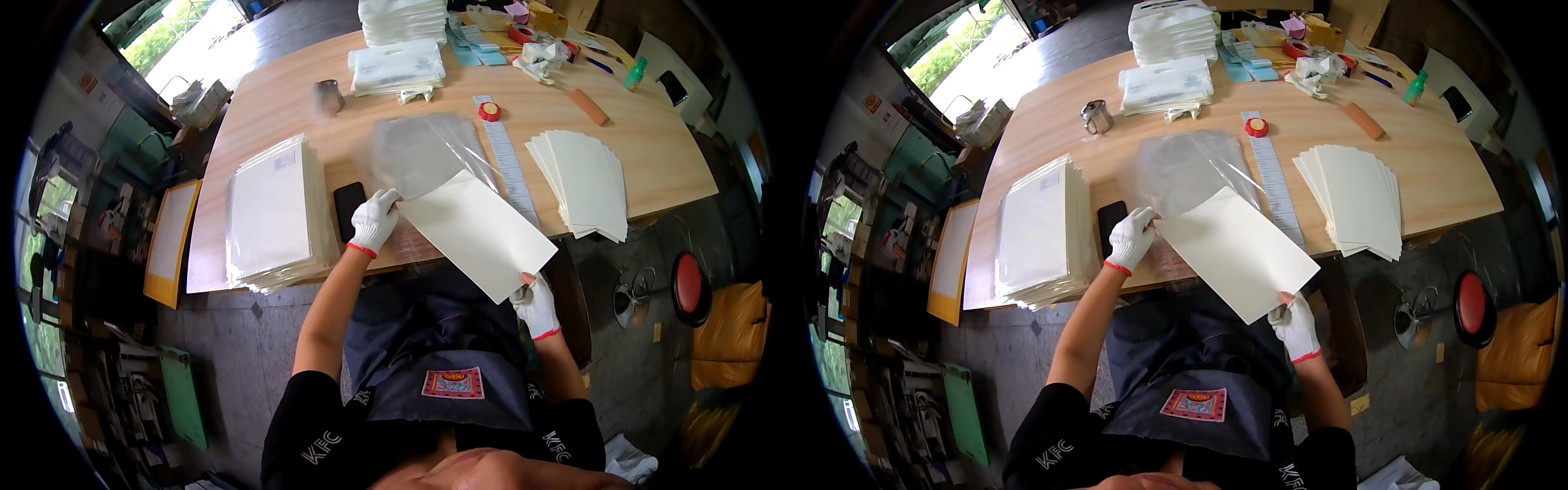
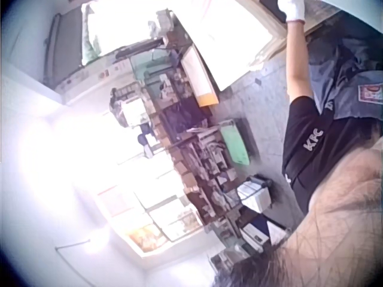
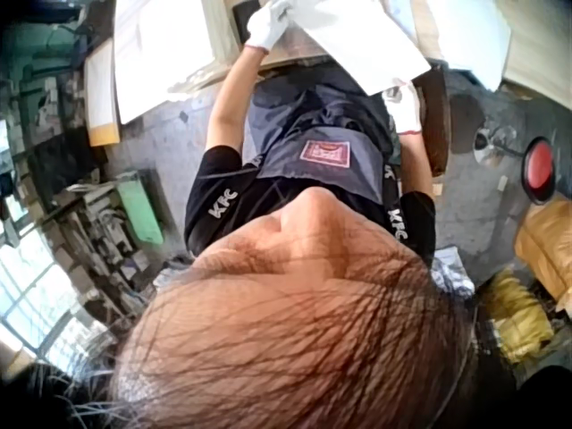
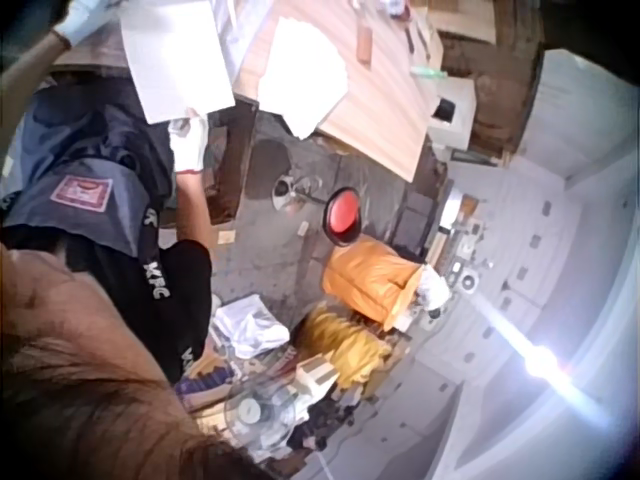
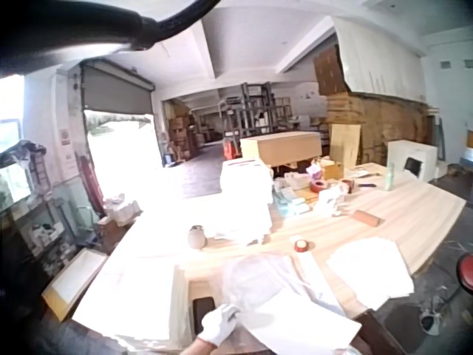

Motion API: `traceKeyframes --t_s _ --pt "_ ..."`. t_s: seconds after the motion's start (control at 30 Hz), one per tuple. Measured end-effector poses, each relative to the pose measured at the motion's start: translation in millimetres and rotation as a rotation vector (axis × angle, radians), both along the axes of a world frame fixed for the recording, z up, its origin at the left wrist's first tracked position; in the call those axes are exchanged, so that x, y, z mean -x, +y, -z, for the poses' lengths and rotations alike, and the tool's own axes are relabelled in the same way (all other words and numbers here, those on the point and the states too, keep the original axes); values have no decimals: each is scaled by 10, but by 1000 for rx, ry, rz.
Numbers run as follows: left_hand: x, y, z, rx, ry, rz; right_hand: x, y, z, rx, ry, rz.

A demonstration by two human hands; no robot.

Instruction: The person repeatedly picks up a white sheet of paper and places it into a clear plastic sleeve. They smooth the sleeve with their gloved hands to remove air bubbles and then place the packaged item onto a growing stack on the table. The process is repeated continuously with multiple sheets.

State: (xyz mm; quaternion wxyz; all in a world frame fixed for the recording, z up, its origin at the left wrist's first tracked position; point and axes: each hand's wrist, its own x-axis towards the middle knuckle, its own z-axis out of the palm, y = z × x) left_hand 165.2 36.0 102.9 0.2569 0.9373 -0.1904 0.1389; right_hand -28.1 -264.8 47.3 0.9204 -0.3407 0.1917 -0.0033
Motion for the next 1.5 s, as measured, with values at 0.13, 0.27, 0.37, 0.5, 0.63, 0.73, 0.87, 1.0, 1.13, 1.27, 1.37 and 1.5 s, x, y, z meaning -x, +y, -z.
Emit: traceKeyframes --t_s 0.13,0.27,0.37,0.5,0.63,0.73,0.87,1.0,1.13,1.27,1.37,1.5 --pt "270 -109 3 187 14 103 53 165 10 14 -42 -30" --pt "603 -311 453 729 -150 -43 93 313 -166 20 -73 -94" --pt "606 -559 504 1395 -20 -333 92 344 -277 99 -53 -127" --pt "582 -449 633 1633 608 -228 -36 315 -374 160 -48 -194" --pt "756 -378 718 1277 572 -220 -172 258 -449 177 13 -280" --pt "1054 -382 647 1285 704 -34 -204 225 -377 108 79 -279" --pt "1481 -369 690 1100 893 66 -149 392 -25 94 137 -200" --pt "1656 -256 974 1251 1067 93 -98 755 7 68 166 -304" --pt "1529 -209 795 1062 1200 58 -350 998 168 -300 -12 -103" --pt "1445 22 920 1080 1299 -37 -239 1146 65 -230 21 -387" --pt "1568 127 828 1378 1249 -157 -244 1094 -163 344 -125 -598" --pt "1656 292 783 1329 1128 -202 -368 1223 -440 1229 -337 -677"
